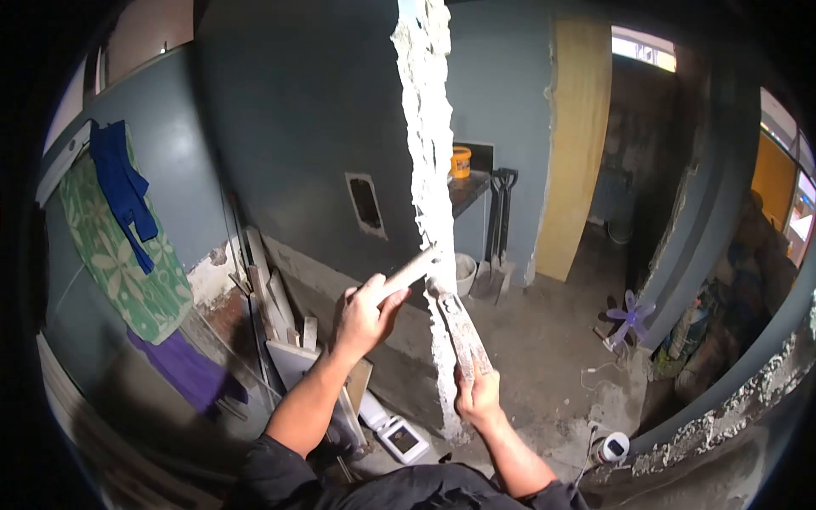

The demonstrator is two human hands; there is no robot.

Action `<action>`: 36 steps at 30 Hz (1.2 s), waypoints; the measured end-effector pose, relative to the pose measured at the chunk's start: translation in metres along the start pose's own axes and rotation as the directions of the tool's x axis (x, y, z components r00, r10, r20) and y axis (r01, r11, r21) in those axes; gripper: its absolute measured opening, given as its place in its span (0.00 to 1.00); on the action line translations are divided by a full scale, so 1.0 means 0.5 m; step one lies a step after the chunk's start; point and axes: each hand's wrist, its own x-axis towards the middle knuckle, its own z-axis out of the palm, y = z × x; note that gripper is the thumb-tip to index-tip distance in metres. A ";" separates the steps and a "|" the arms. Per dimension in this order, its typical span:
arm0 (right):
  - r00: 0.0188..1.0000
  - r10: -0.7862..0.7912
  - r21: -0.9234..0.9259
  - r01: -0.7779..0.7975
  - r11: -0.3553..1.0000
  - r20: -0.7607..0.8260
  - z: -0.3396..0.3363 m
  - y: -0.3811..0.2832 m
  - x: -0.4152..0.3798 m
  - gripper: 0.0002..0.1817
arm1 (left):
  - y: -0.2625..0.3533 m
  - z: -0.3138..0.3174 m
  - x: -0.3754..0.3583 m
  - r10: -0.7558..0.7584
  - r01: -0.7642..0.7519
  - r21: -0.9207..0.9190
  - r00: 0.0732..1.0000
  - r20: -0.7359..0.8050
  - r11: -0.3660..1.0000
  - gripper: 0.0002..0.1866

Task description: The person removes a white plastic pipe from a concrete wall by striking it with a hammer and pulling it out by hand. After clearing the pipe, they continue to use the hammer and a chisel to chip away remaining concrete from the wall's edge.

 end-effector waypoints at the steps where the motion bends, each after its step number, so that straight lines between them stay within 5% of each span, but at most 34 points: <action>1: 0.997 -0.063 -0.071 0.060 0.996 -0.044 -0.004 -0.004 0.005 0.29 | -0.001 0.000 0.004 -0.017 0.017 0.009 1.000 0.007 1.000 0.21; 2: 0.990 -0.110 -0.143 0.097 0.985 -0.085 -0.009 -0.009 -0.006 0.30 | -0.003 0.003 -0.002 -0.042 0.042 0.015 0.999 0.031 0.999 0.20; 5: 0.978 -0.130 0.076 0.144 0.987 -0.161 -0.037 -0.098 -0.002 0.33 | -0.008 0.004 -0.001 0.016 -0.016 -0.027 0.999 0.027 1.000 0.20; 6: 0.981 0.116 0.419 -0.041 0.907 -0.154 -0.054 -0.052 -0.058 0.25 | -0.008 0.001 0.000 0.011 -0.009 -0.052 0.999 0.034 0.999 0.19; 8: 0.950 -0.222 0.105 0.249 0.963 -0.218 -0.065 -0.189 -0.007 0.14 | -0.008 0.000 0.000 0.016 -0.015 -0.022 0.999 0.029 1.000 0.19; 9: 0.952 -0.224 0.112 0.251 0.962 -0.208 -0.053 -0.199 0.001 0.14 | -0.012 0.002 0.000 0.008 -0.008 -0.016 1.000 0.020 1.000 0.19; 11: 0.937 -0.164 0.045 0.187 0.981 -0.310 -0.035 -0.212 0.005 0.03 | -0.020 0.003 -0.001 0.025 -0.024 -0.026 0.999 0.045 0.999 0.19; 12: 0.983 0.037 -0.279 -0.087 0.956 -0.179 -0.027 -0.178 0.007 0.05 | -0.018 -0.003 0.000 0.022 -0.021 -0.023 0.999 0.045 1.000 0.19; 14: 0.916 -0.385 -0.438 0.303 0.846 -0.112 0.040 0.020 0.028 0.16 | -0.006 -0.009 0.002 0.002 -0.003 0.030 0.999 0.046 1.000 0.19; 16: 0.994 0.113 -0.009 -0.113 0.994 -0.015 0.051 0.043 0.000 0.23 | -0.007 -0.005 0.000 0.004 -0.003 -0.021 0.999 0.035 1.000 0.17; 18: 0.988 0.154 0.114 -0.152 0.982 -0.008 0.054 0.039 -0.040 0.28 | -0.010 -0.005 0.001 0.008 -0.007 -0.026 0.999 0.032 1.000 0.17; 19: 0.983 0.155 0.231 -0.131 0.964 -0.093 0.054 -0.003 -0.038 0.21 | 0.006 -0.017 0.002 -0.032 0.035 -0.049 0.997 0.069 0.998 0.18; 22: 0.981 -0.114 0.341 0.163 0.926 -0.157 0.018 -0.064 -0.022 0.30 | 0.019 -0.019 0.006 -0.107 0.106 0.013 0.990 0.093 0.994 0.18; 24: 0.987 -0.068 0.547 0.138 0.826 -0.146 -0.013 -0.083 -0.012 0.31 | -0.001 -0.013 0.006 -0.034 0.032 0.026 0.997 0.069 0.999 0.19; 25: 0.965 -0.114 0.474 0.217 0.854 -0.236 -0.015 -0.123 0.003 0.27 | -0.007 -0.010 0.006 -0.028 0.026 0.019 0.997 0.069 0.999 0.19; 26: 0.853 -0.357 0.493 0.514 0.702 -0.381 -0.006 -0.138 0.036 0.21 | -0.009 -0.008 0.005 -0.024 0.023 0.012 0.997 0.071 1.000 0.19; 27: 0.956 -0.252 0.028 0.259 0.965 -0.148 -0.026 -0.134 0.021 0.20 | -0.002 -0.011 0.006 -0.037 0.037 0.010 0.997 0.071 0.999 0.19; 28: 1.000 -0.016 -0.499 0.008 0.867 -0.011 -0.051 -0.123 -0.006 0.20 | 0.000 -0.010 0.006 -0.038 0.037 0.015 0.996 0.079 0.999 0.19; 29: 0.954 0.300 0.047 -0.301 0.952 0.021 -0.011 0.003 -0.017 0.25 | 0.003 -0.010 0.005 -0.025 0.024 0.013 0.997 0.068 1.000 0.19; 30: 0.959 -0.225 0.193 0.257 0.947 -0.171 0.027 0.028 0.008 0.27 | 0.008 -0.009 0.005 -0.011 0.011 0.009 0.998 0.056 1.000 0.19; 31: 0.982 -0.185 -0.160 0.178 0.971 -0.035 0.043 0.074 0.023 0.26 | 0.015 -0.006 0.005 -0.030 0.028 0.119 0.999 0.018 0.993 0.18; 32: 0.996 0.029 0.043 -0.025 0.999 -0.086 0.044 0.033 0.048 0.16 | -0.017 0.011 0.006 0.076 -0.075 0.025 0.997 -0.009 0.997 0.17; 34: 0.978 0.164 0.175 -0.141 0.974 -0.126 0.034 0.025 0.026 0.20 | -0.009 -0.003 0.009 -0.040 0.044 -0.034 0.994 0.103 0.998 0.16; 36: 0.978 0.136 0.209 -0.102 0.973 -0.159 0.009 0.002 0.016 0.23 | 0.007 -0.008 0.015 -0.044 0.045 -0.009 0.995 0.095 0.999 0.15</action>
